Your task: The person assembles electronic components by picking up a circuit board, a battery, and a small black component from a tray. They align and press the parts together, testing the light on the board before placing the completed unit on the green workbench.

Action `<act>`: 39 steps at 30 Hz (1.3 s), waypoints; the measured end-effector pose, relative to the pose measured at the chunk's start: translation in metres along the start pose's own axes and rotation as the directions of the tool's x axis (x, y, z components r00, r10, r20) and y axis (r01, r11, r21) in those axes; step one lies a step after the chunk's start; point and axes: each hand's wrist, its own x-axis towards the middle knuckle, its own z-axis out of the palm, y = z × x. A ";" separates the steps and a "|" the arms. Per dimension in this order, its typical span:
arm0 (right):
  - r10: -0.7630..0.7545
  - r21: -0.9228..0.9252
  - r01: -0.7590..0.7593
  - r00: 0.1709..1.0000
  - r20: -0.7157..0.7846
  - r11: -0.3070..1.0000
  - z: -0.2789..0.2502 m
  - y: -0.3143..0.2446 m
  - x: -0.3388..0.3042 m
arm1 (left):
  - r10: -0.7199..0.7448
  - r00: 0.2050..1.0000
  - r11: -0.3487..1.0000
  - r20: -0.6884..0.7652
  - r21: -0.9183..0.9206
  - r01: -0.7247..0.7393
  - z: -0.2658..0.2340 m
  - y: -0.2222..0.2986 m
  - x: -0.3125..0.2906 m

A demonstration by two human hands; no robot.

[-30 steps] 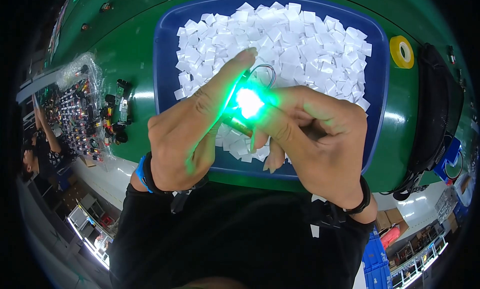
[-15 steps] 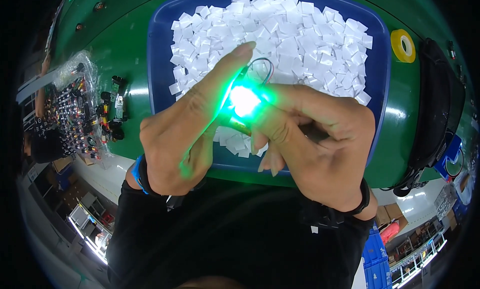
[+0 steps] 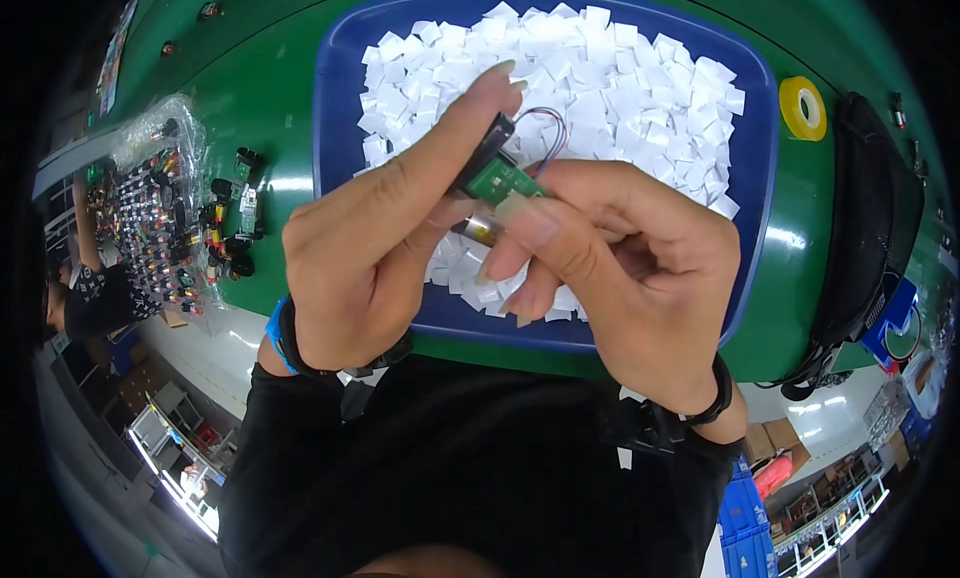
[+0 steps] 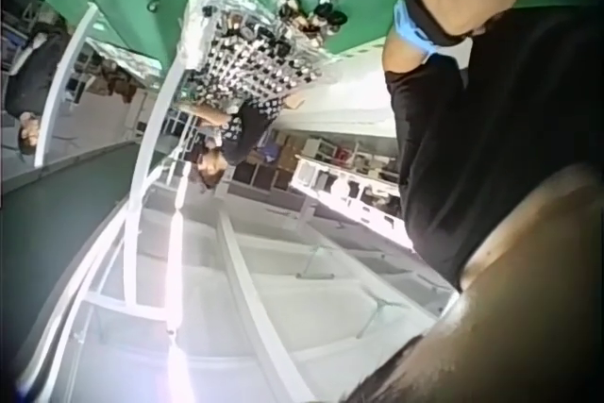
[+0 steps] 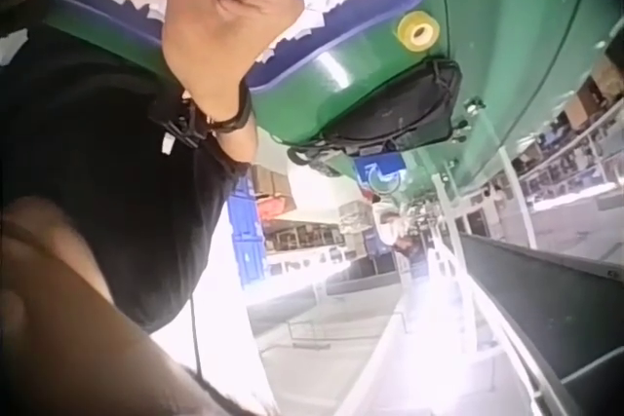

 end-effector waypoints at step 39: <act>0.080 0.068 -0.077 0.996 -0.035 0.995 0.003 0.003 -0.001 | 0.178 0.977 0.837 -0.118 0.540 -0.087 0.011 0.003 -0.009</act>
